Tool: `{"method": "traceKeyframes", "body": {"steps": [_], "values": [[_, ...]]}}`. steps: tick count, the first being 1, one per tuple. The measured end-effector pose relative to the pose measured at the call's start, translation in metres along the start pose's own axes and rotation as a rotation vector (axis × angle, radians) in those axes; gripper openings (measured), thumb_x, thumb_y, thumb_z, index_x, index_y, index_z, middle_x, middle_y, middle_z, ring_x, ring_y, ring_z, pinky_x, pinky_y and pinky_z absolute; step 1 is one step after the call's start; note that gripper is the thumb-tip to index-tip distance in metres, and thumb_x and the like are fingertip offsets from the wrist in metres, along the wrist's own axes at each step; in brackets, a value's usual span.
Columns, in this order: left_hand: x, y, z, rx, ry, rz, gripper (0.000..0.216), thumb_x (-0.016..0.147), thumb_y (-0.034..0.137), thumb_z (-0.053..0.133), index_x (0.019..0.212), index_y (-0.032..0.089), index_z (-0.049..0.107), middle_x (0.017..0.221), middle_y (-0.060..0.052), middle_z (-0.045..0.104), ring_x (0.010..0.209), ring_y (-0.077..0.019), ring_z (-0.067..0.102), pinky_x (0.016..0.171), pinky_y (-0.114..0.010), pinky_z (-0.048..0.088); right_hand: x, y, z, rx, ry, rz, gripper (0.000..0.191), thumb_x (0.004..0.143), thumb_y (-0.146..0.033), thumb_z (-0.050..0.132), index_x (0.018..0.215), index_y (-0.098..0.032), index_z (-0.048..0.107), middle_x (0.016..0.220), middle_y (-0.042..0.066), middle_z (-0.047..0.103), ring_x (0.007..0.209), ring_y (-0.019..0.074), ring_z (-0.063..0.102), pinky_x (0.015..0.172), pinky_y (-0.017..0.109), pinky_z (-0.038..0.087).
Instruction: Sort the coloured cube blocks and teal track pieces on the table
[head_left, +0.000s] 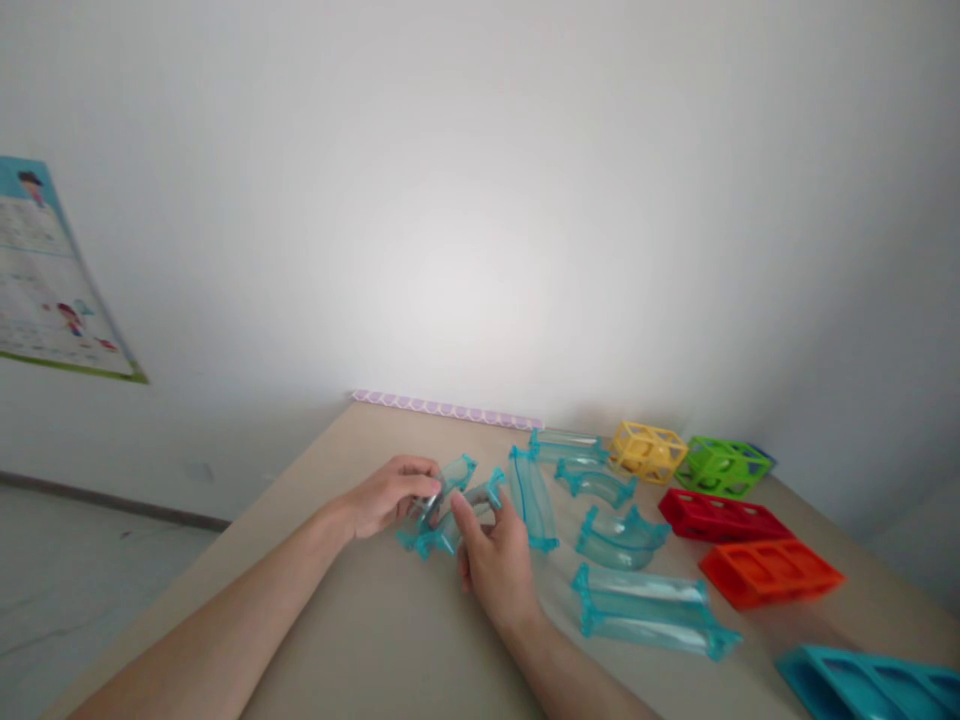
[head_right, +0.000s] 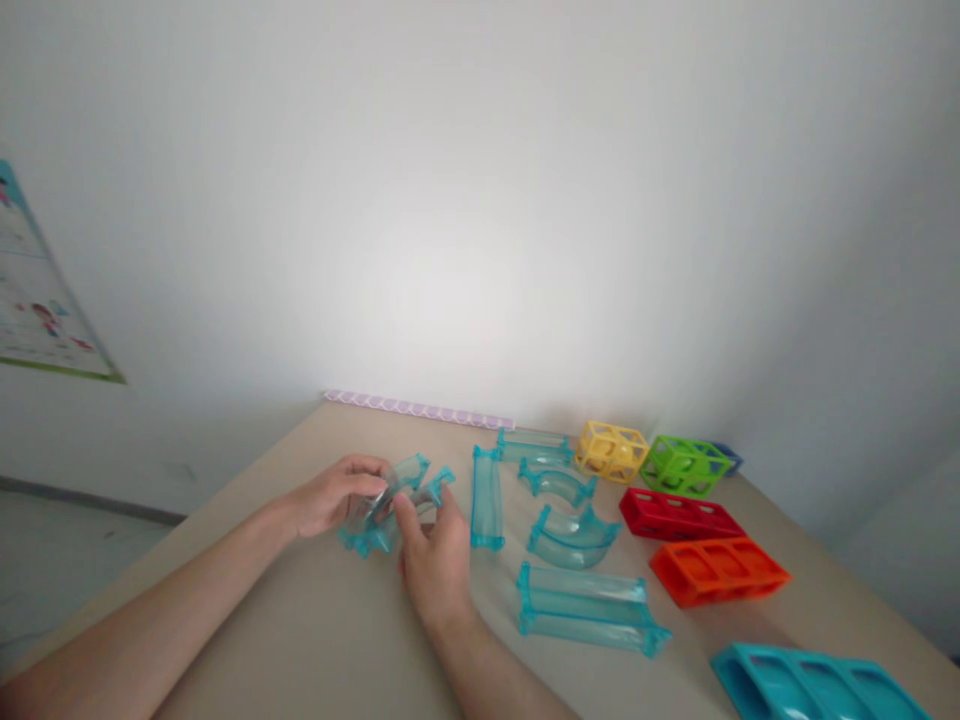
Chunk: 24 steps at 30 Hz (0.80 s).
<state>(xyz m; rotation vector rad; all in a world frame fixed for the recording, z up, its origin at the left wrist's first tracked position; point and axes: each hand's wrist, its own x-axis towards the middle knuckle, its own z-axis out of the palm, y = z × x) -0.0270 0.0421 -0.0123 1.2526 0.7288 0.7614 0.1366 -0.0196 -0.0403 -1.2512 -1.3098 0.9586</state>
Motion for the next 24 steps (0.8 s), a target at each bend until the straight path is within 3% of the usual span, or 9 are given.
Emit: {"method": "traceKeyframes", "body": {"steps": [3, 5, 6, 11, 16, 19, 24], "values": [[0.003, 0.000, -0.001, -0.006, 0.168, 0.017, 0.022, 0.072, 0.030, 0.069, 0.063, 0.015, 0.055, 0.051, 0.003, 0.050, 0.045, -0.0115, 0.051, 0.045, -0.024, 0.044, -0.002, -0.003, -0.004, -0.166, 0.118, -0.264, 0.019, 0.086, -0.037, 0.058, 0.091, -0.019, 0.051, 0.080, 0.001, 0.062, 0.039, 0.0054, 0.048, 0.036, 0.018, 0.037], [0.004, -0.001, 0.000, -0.063, 0.186, 0.009, 0.022, 0.074, 0.030, 0.068, 0.066, 0.014, 0.056, 0.054, 0.002, 0.052, 0.046, -0.0120, 0.053, 0.047, -0.026, 0.048, -0.002, -0.005, -0.007, -0.287, 0.191, -0.450, 0.007, 0.085, -0.021, 0.053, 0.092, -0.020, 0.053, 0.103, 0.006, 0.059, 0.051, 0.0062, 0.054, 0.048, 0.020, 0.046], [0.004, -0.001, 0.001, -0.108, 0.154, -0.014, 0.020, 0.075, 0.031, 0.068, 0.069, 0.014, 0.058, 0.058, 0.001, 0.056, 0.048, -0.0128, 0.055, 0.049, -0.028, 0.051, -0.002, -0.005, -0.008, -0.339, 0.217, -0.512, 0.011, 0.085, -0.015, 0.049, 0.093, -0.020, 0.054, 0.109, 0.007, 0.057, 0.058, 0.0074, 0.057, 0.053, 0.021, 0.048], [0.003, -0.004, 0.009, -0.364, -0.078, -0.207, 0.021, 0.081, 0.029, 0.061, 0.089, 0.010, 0.064, 0.074, -0.006, 0.067, 0.059, -0.0154, 0.064, 0.061, -0.032, 0.058, -0.004, -0.014, -0.012, -0.518, 0.186, -0.673, 0.021, 0.087, -0.011, 0.044, 0.091, -0.022, 0.062, 0.117, 0.008, 0.054, 0.083, 0.0142, 0.064, 0.067, 0.024, 0.052], [0.002, 0.002, 0.004, -0.512, -0.019, -0.322, 0.025, 0.085, 0.029, 0.055, 0.087, 0.006, 0.064, 0.072, -0.008, 0.069, 0.054, -0.0150, 0.065, 0.053, -0.028, 0.058, -0.003, -0.019, -0.015, -0.553, 0.164, -0.754, 0.025, 0.088, -0.006, 0.041, 0.091, -0.021, 0.061, 0.117, 0.008, 0.059, 0.097, 0.0157, 0.064, 0.079, 0.025, 0.051], [0.000, 0.008, 0.003, -0.502, 0.013, -0.333, 0.028, 0.087, 0.030, 0.052, 0.085, 0.005, 0.064, 0.067, -0.008, 0.069, 0.050, -0.0142, 0.063, 0.045, -0.025, 0.056, 0.000, -0.017, -0.015, -0.569, 0.164, -0.773, 0.027, 0.088, -0.005, 0.039, 0.097, -0.021, 0.059, 0.124, 0.008, 0.059, 0.108, 0.0168, 0.060, 0.085, 0.028, 0.050], [-0.002, 0.005, 0.013, -0.434, -0.027, -0.351, 0.021, 0.082, 0.028, 0.060, 0.085, 0.007, 0.064, 0.072, -0.007, 0.069, 0.055, -0.0142, 0.064, 0.048, -0.027, 0.059, 0.001, -0.016, -0.016, -0.615, 0.050, -0.784, 0.032, 0.086, -0.003, 0.039, 0.101, -0.022, 0.060, 0.127, 0.006, 0.059, 0.113, 0.0184, 0.056, 0.094, 0.031, 0.046]]}}
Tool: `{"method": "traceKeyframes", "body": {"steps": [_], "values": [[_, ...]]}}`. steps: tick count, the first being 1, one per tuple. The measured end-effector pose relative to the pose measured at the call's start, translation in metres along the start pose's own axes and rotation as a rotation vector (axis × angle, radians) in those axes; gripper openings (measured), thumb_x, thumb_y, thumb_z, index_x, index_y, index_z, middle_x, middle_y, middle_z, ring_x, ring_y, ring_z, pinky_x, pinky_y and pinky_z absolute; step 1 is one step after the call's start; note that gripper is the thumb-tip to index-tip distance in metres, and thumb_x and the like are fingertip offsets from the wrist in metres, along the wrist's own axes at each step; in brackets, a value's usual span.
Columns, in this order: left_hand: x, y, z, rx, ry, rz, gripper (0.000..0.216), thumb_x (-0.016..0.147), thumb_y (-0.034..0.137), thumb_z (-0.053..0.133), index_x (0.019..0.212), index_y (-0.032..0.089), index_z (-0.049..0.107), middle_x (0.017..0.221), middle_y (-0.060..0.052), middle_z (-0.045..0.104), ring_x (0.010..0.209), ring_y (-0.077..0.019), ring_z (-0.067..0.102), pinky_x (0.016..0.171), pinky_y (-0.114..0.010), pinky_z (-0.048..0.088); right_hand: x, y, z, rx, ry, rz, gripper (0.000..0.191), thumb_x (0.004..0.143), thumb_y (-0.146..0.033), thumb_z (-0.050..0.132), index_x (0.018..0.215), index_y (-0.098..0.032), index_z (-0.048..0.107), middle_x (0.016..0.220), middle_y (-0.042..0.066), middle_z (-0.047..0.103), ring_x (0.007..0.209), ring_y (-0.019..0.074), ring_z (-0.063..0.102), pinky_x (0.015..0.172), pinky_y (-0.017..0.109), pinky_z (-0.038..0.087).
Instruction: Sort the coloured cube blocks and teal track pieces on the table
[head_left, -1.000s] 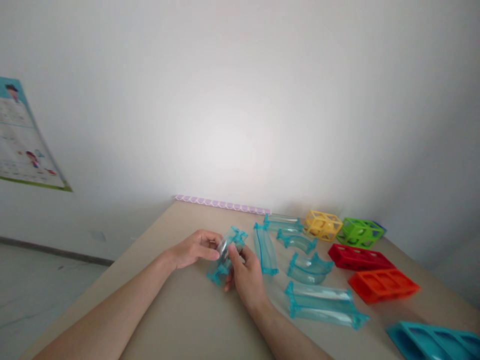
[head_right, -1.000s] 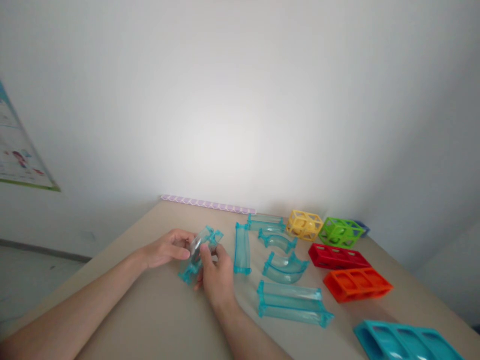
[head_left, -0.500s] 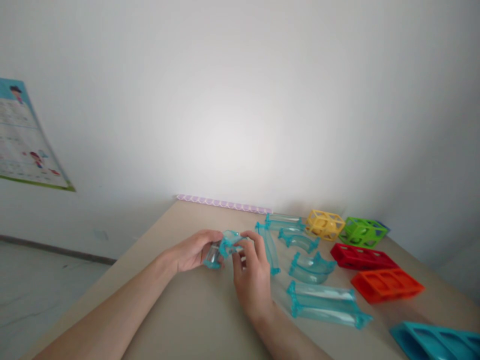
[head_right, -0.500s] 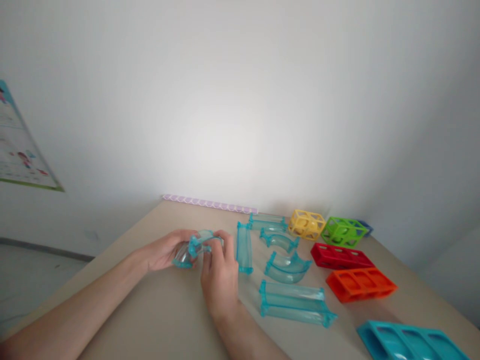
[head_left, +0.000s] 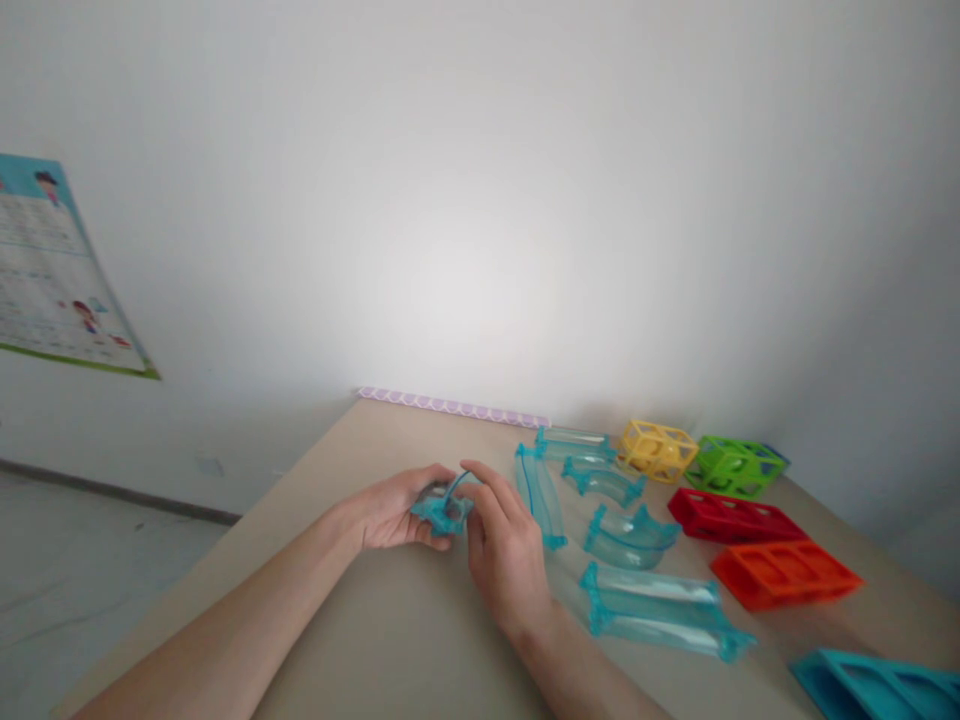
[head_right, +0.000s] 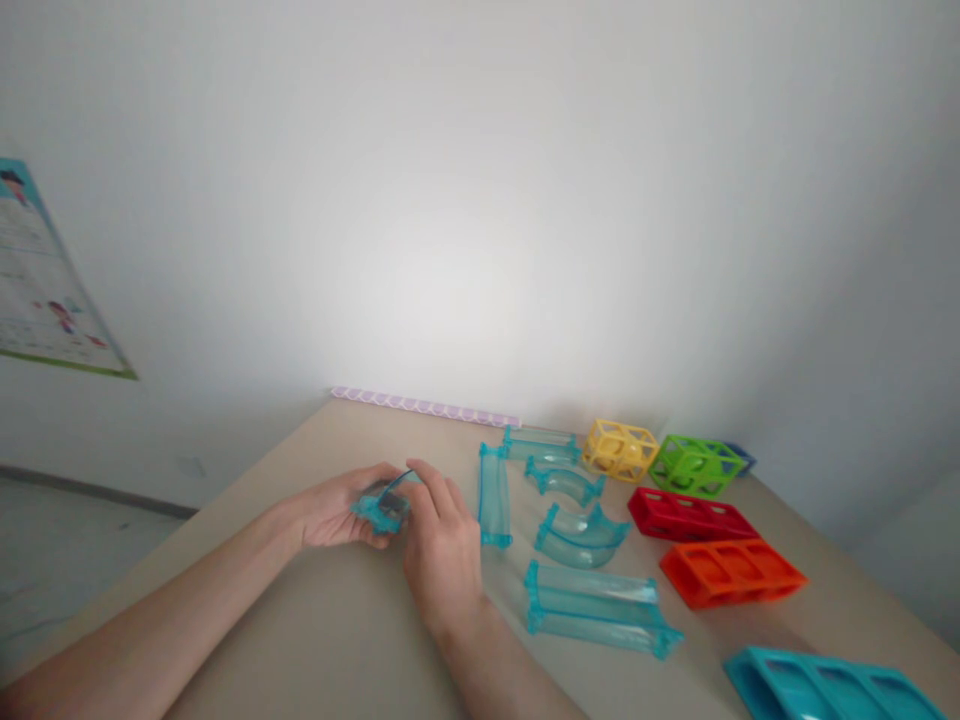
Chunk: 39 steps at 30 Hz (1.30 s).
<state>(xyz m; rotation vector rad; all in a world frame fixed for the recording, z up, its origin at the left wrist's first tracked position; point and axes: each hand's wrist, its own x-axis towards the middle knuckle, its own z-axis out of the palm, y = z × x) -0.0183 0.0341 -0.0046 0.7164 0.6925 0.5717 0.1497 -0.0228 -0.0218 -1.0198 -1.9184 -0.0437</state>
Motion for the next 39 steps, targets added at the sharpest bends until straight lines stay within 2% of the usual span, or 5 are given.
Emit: {"method": "traceKeyframes", "body": {"steps": [15, 23, 31, 36, 39], "values": [[0.001, -0.003, 0.000, 0.064, 0.009, 0.015, 0.021, 0.081, 0.030, 0.064, 0.084, 0.009, 0.065, 0.073, -0.006, 0.068, 0.058, -0.0149, 0.064, 0.053, -0.030, 0.059, 0.000, 0.000, 0.002, -0.055, -0.069, 0.052, 0.032, 0.082, 0.001, 0.040, 0.094, -0.021, 0.060, 0.125, 0.006, 0.061, 0.109, 0.0207, 0.056, 0.091, 0.035, 0.049], [0.020, -0.009, -0.010, 0.047, 0.132, 0.212, 0.012, 0.078, 0.018, 0.064, 0.085, 0.008, 0.066, 0.081, -0.010, 0.071, 0.070, -0.0159, 0.067, 0.071, -0.027, 0.056, -0.005, -0.006, 0.005, -0.022, -0.077, 0.078, 0.052, 0.075, 0.002, 0.038, 0.119, -0.020, 0.054, 0.134, 0.013, 0.045, 0.104, 0.0201, 0.058, 0.089, 0.038, 0.052], [0.029, -0.016, -0.020, 0.935, 0.702, 0.523, 0.019, 0.076, 0.032, 0.064, 0.087, 0.018, 0.071, 0.064, -0.004, 0.065, 0.058, -0.0183, 0.060, 0.058, -0.028, 0.043, -0.007, -0.010, 0.006, -0.095, -0.258, 0.072, 0.049, 0.076, -0.003, 0.047, 0.121, -0.020, 0.052, 0.128, 0.013, 0.053, 0.116, 0.0267, 0.051, 0.097, 0.044, 0.046], [0.033, -0.017, -0.026, 1.319, 0.640, 0.637, 0.019, 0.081, 0.025, 0.056, 0.087, 0.023, 0.073, 0.071, -0.004, 0.068, 0.063, -0.0179, 0.059, 0.064, -0.027, 0.040, -0.010, -0.006, 0.014, -0.171, -0.246, 0.132, 0.051, 0.079, -0.010, 0.051, 0.129, -0.018, 0.047, 0.133, 0.017, 0.050, 0.117, 0.0325, 0.051, 0.095, 0.050, 0.047], [0.045, -0.008, -0.034, 1.410, 0.770, 0.638, 0.025, 0.083, 0.024, 0.051, 0.097, 0.021, 0.071, 0.087, -0.006, 0.070, 0.074, -0.0188, 0.062, 0.073, -0.028, 0.044, -0.010, -0.008, 0.012, -0.175, -0.157, 0.145, 0.052, 0.079, -0.009, 0.048, 0.130, -0.017, 0.046, 0.136, 0.019, 0.046, 0.118, 0.0322, 0.049, 0.095, 0.051, 0.045]]}}
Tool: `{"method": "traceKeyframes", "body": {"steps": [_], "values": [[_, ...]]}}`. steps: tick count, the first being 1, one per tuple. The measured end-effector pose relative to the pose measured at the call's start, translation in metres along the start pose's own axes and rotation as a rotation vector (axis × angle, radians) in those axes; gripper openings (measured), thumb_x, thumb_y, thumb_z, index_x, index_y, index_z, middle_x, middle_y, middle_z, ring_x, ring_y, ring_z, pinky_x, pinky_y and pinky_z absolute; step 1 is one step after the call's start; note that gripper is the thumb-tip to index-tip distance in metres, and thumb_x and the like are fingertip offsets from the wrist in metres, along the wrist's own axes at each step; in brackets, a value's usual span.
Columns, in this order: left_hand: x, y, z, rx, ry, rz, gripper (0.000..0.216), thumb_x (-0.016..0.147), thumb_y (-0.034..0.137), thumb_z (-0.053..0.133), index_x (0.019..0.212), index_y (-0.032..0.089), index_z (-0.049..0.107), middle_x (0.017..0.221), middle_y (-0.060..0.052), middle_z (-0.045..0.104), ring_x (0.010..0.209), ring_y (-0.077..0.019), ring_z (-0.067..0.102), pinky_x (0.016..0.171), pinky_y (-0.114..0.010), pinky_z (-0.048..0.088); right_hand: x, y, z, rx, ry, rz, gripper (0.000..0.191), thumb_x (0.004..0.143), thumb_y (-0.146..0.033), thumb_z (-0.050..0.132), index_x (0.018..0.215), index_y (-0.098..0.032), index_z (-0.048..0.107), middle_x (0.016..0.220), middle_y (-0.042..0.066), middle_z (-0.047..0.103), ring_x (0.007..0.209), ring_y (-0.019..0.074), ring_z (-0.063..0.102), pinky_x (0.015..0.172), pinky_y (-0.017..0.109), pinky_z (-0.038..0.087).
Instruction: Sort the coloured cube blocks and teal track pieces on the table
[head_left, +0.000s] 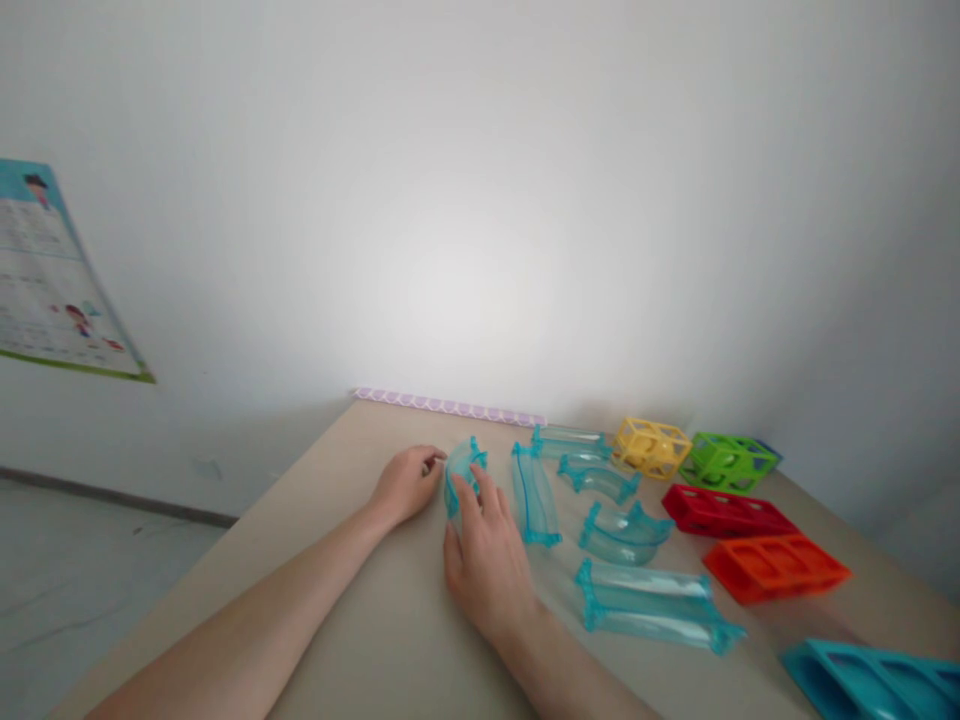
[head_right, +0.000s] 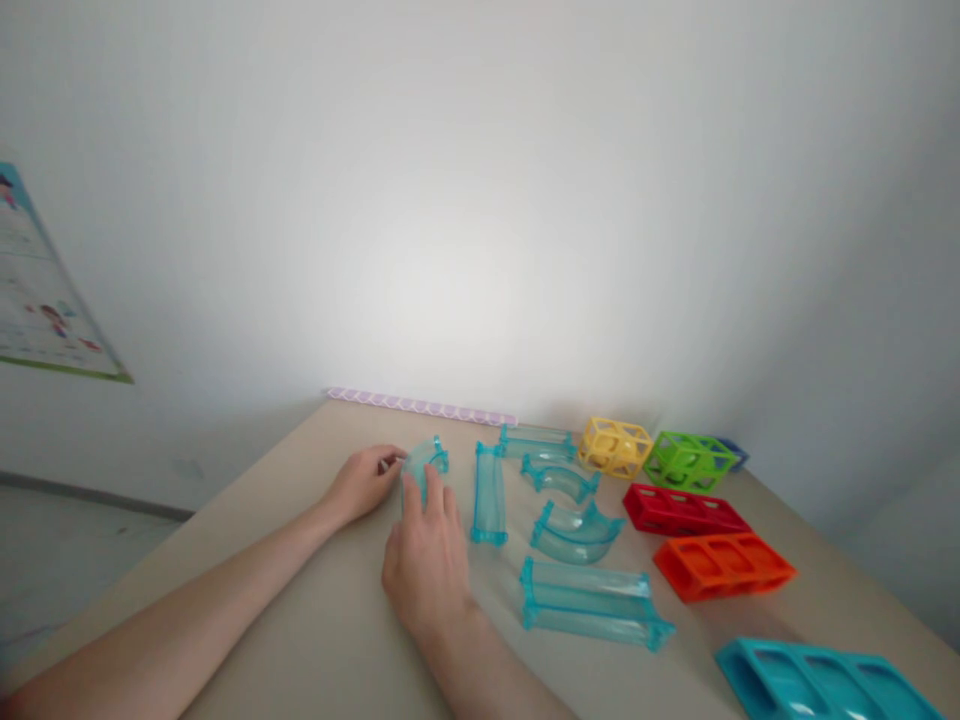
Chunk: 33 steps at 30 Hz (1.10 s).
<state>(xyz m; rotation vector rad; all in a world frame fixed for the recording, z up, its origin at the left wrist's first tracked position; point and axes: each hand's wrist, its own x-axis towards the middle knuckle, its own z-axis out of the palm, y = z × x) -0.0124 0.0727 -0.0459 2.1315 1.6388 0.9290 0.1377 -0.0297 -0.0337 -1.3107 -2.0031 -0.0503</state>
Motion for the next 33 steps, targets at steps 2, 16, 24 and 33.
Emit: {"method": "traceKeyframes", "body": {"steps": [2, 16, 24, 33], "values": [[0.017, -0.005, 0.003, 0.061, 0.054, -0.040, 0.033, 0.085, 0.020, 0.045, 0.112, 0.018, 0.065, 0.107, -0.010, 0.067, 0.088, -0.0210, 0.062, 0.084, -0.032, 0.044, -0.001, -0.004, -0.006, 0.081, -0.008, -0.045, 0.048, 0.080, -0.008, 0.045, 0.127, -0.017, 0.048, 0.132, 0.017, 0.047, 0.116, 0.0278, 0.051, 0.096, 0.045, 0.046], [0.106, -0.029, 0.025, 0.344, 0.021, -0.022, 0.058, 0.081, 0.049, 0.052, 0.132, 0.022, 0.050, 0.142, -0.016, 0.045, 0.130, -0.0416, 0.032, 0.104, -0.061, 0.020, -0.010, -0.013, -0.006, 0.269, -0.470, -0.442, 0.029, 0.080, -0.019, 0.053, 0.106, -0.019, 0.065, 0.089, 0.004, 0.068, 0.081, 0.0166, 0.062, 0.080, 0.023, 0.047], [0.101, -0.042, 0.025, 0.406, 0.199, -0.083, 0.037, 0.082, 0.044, 0.052, 0.102, 0.016, 0.065, 0.108, -0.021, 0.058, 0.112, -0.0394, 0.044, 0.095, -0.063, 0.024, -0.011, -0.012, -0.003, 0.289, -0.479, -0.445, 0.030, 0.079, -0.019, 0.052, 0.105, -0.017, 0.066, 0.088, 0.005, 0.069, 0.077, 0.0165, 0.063, 0.078, 0.023, 0.048], [0.069, -0.049, -0.003, 0.263, 0.673, 0.004, 0.016, 0.073, 0.009, 0.049, 0.079, 0.018, 0.060, 0.089, -0.009, 0.053, 0.097, -0.0275, 0.048, 0.089, -0.043, 0.038, -0.014, -0.015, 0.006, 0.797, -0.444, -0.060, 0.030, 0.086, -0.032, 0.047, 0.102, -0.017, 0.066, 0.075, 0.006, 0.067, 0.058, 0.0130, 0.055, 0.060, 0.025, 0.047]]}}
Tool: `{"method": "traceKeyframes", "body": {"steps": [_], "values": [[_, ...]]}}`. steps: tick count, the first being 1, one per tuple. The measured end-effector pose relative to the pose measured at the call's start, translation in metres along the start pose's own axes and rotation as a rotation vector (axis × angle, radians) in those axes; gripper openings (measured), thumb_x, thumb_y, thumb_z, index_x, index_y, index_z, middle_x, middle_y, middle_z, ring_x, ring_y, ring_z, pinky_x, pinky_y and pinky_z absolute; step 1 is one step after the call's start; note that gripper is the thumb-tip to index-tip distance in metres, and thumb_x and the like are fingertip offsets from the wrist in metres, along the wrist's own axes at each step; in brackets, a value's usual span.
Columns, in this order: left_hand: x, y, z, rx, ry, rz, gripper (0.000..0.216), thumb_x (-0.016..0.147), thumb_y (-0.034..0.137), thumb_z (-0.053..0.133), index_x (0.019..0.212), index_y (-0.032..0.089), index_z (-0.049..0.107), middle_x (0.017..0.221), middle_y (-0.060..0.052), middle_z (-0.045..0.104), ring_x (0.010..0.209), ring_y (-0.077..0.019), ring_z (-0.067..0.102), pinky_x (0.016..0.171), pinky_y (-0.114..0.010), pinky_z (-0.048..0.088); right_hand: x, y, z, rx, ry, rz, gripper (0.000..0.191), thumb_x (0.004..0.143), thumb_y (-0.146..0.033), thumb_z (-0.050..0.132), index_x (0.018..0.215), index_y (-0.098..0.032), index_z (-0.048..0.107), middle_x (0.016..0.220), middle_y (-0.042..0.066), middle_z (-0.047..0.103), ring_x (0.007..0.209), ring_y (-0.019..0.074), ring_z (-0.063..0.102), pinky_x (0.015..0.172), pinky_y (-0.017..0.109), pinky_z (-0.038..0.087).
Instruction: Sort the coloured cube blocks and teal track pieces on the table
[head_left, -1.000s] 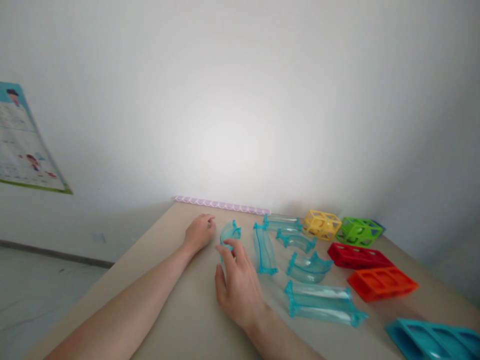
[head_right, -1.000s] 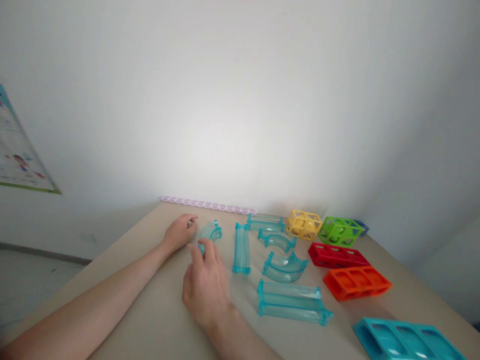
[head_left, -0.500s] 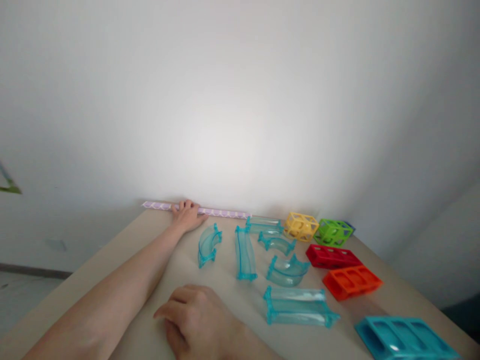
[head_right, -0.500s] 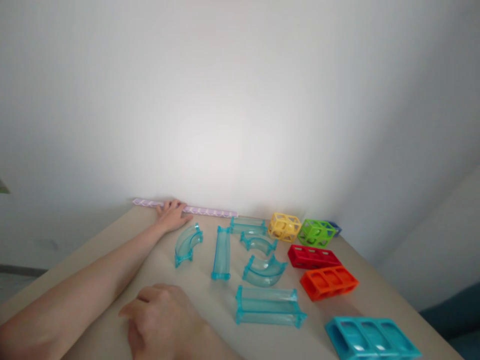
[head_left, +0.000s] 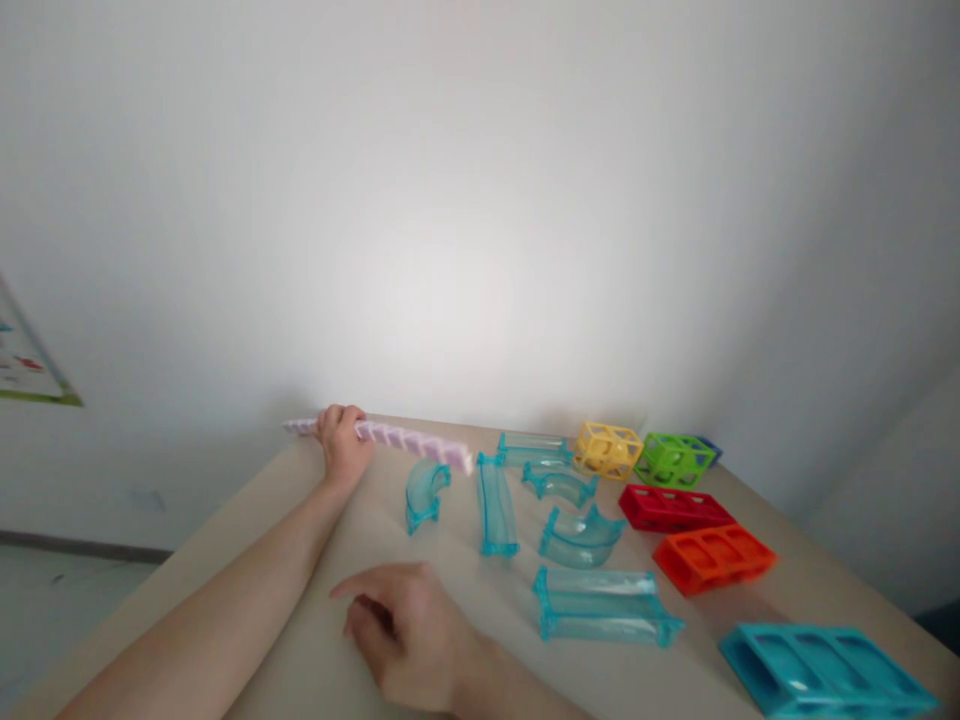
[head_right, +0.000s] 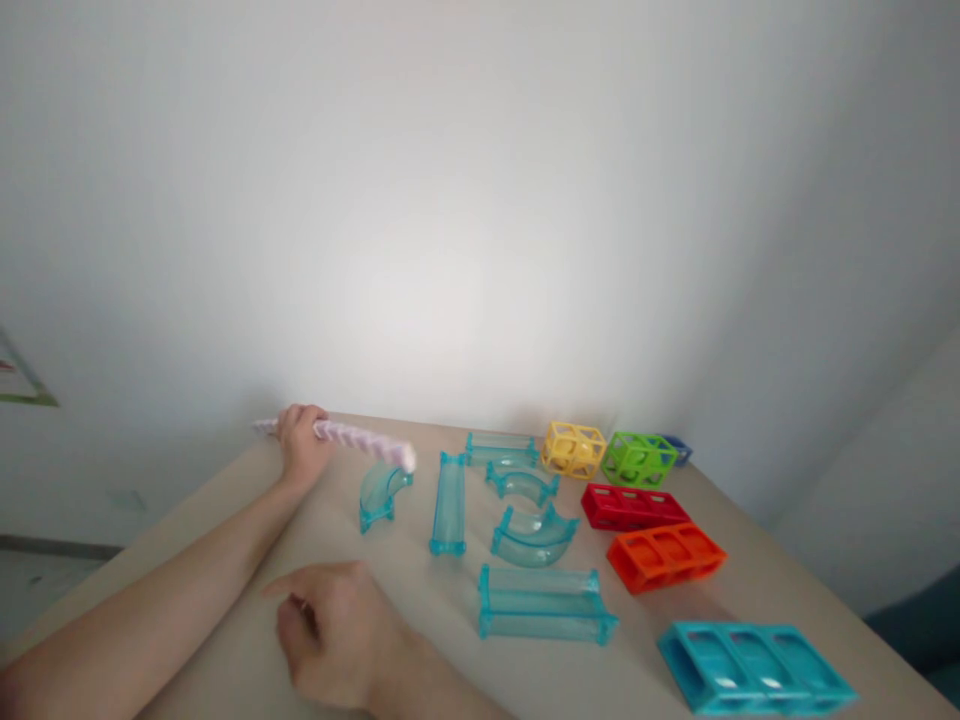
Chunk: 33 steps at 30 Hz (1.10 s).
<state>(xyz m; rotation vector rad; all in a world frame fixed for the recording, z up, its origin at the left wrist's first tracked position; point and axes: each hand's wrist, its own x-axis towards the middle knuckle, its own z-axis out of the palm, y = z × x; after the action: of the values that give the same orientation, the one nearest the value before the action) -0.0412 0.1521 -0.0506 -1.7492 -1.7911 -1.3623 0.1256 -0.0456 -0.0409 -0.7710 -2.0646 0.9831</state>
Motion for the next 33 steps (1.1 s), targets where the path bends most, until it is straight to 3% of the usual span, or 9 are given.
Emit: {"method": "traceKeyframes", "body": {"steps": [4, 7, 10, 13, 18, 23, 27, 30, 33], "values": [[-0.017, -0.001, -0.019, -0.100, 0.129, 0.027, 0.014, 0.075, 0.010, 0.048, 0.067, 0.019, 0.055, 0.102, -0.009, 0.048, 0.104, -0.0245, 0.048, 0.090, -0.039, 0.042, 0.008, 0.008, 0.006, 0.873, 0.004, 0.415, 0.072, 0.082, -0.075, 0.027, 0.111, -0.014, 0.052, 0.071, 0.007, 0.066, 0.046, 0.0149, 0.056, 0.045, 0.028, 0.046], [-0.033, 0.008, -0.036, -0.300, 0.150, 0.177, 0.014, 0.075, 0.012, 0.052, 0.067, 0.019, 0.060, 0.121, -0.009, 0.045, 0.116, -0.0272, 0.045, 0.096, -0.042, 0.041, 0.009, 0.004, 0.004, 1.267, -0.148, 0.476, 0.082, 0.075, -0.084, 0.025, 0.112, -0.015, 0.048, 0.080, 0.012, 0.069, 0.062, 0.0245, 0.068, 0.054, 0.038, 0.052], [-0.043, 0.014, -0.051, -0.415, 0.150, 0.204, 0.012, 0.077, 0.015, 0.055, 0.070, 0.019, 0.064, 0.130, -0.008, 0.042, 0.120, -0.0280, 0.044, 0.100, -0.043, 0.039, 0.004, 0.003, 0.005, 1.293, -0.179, 0.455, 0.063, 0.075, -0.065, 0.056, 0.112, -0.014, 0.049, 0.078, 0.009, 0.070, 0.064, 0.0241, 0.069, 0.059, 0.038, 0.052], [-0.041, 0.013, -0.060, -0.475, 0.283, 0.045, 0.011, 0.079, 0.019, 0.057, 0.073, 0.018, 0.066, 0.128, -0.008, 0.045, 0.116, -0.0263, 0.048, 0.101, -0.042, 0.039, 0.000, 0.008, 0.014, 1.200, -0.142, 0.414, 0.056, 0.068, -0.042, 0.075, 0.109, -0.014, 0.049, 0.073, 0.005, 0.067, 0.056, 0.0208, 0.066, 0.056, 0.037, 0.052], [-0.032, 0.014, -0.066, -0.538, 0.390, -0.056, 0.014, 0.083, 0.026, 0.060, 0.083, 0.018, 0.071, 0.117, -0.009, 0.050, 0.117, -0.0265, 0.049, 0.106, -0.044, 0.035, 0.003, 0.007, 0.011, 1.321, -0.266, 0.484, 0.073, 0.074, -0.077, 0.047, 0.107, -0.012, 0.054, 0.077, 0.011, 0.068, 0.064, 0.0261, 0.070, 0.060, 0.041, 0.053], [-0.033, 0.036, -0.073, -0.736, 0.259, -0.085, 0.021, 0.078, 0.023, 0.065, 0.099, 0.024, 0.069, 0.135, -0.005, 0.044, 0.130, -0.0253, 0.040, 0.112, -0.037, 0.029, 0.000, -0.002, -0.002, 1.352, -0.331, 0.406, 0.055, 0.078, -0.055, 0.063, 0.114, -0.014, 0.053, 0.071, 0.003, 0.067, 0.062, 0.0204, 0.068, 0.059, 0.035, 0.054], [-0.029, 0.051, -0.082, -1.064, 0.155, -0.497, 0.045, 0.073, 0.020, 0.067, 0.116, 0.024, 0.059, 0.121, -0.008, 0.058, 0.111, -0.0224, 0.058, 0.097, -0.035, 0.046, 0.000, -0.005, 0.004, 1.317, -0.158, 0.325, 0.041, 0.079, -0.044, 0.068, 0.104, -0.015, 0.055, 0.064, -0.003, 0.059, 0.045, 0.0098, 0.056, 0.048, 0.026, 0.051], [-0.028, 0.062, -0.093, -1.523, -0.236, -0.860, 0.029, 0.083, 0.034, 0.057, 0.102, 0.012, 0.063, 0.086, -0.009, 0.068, 0.075, -0.0200, 0.068, 0.076, -0.035, 0.055, 0.002, -0.006, 0.008, 1.212, 0.060, 0.295, 0.041, 0.079, -0.046, 0.068, 0.103, -0.016, 0.054, 0.064, -0.006, 0.054, 0.041, 0.0066, 0.050, 0.041, 0.020, 0.044], [-0.035, 0.075, -0.106, -1.845, -0.609, -0.908, 0.053, 0.088, 0.058, 0.043, 0.100, 0.010, 0.063, 0.074, -0.009, 0.067, 0.060, -0.0176, 0.065, 0.058, -0.031, 0.055, 0.006, -0.005, 0.009, 1.053, 0.185, 0.280, 0.043, 0.080, -0.053, 0.065, 0.098, -0.016, 0.053, 0.063, -0.006, 0.052, 0.038, 0.0049, 0.046, 0.036, 0.017, 0.033]]}}
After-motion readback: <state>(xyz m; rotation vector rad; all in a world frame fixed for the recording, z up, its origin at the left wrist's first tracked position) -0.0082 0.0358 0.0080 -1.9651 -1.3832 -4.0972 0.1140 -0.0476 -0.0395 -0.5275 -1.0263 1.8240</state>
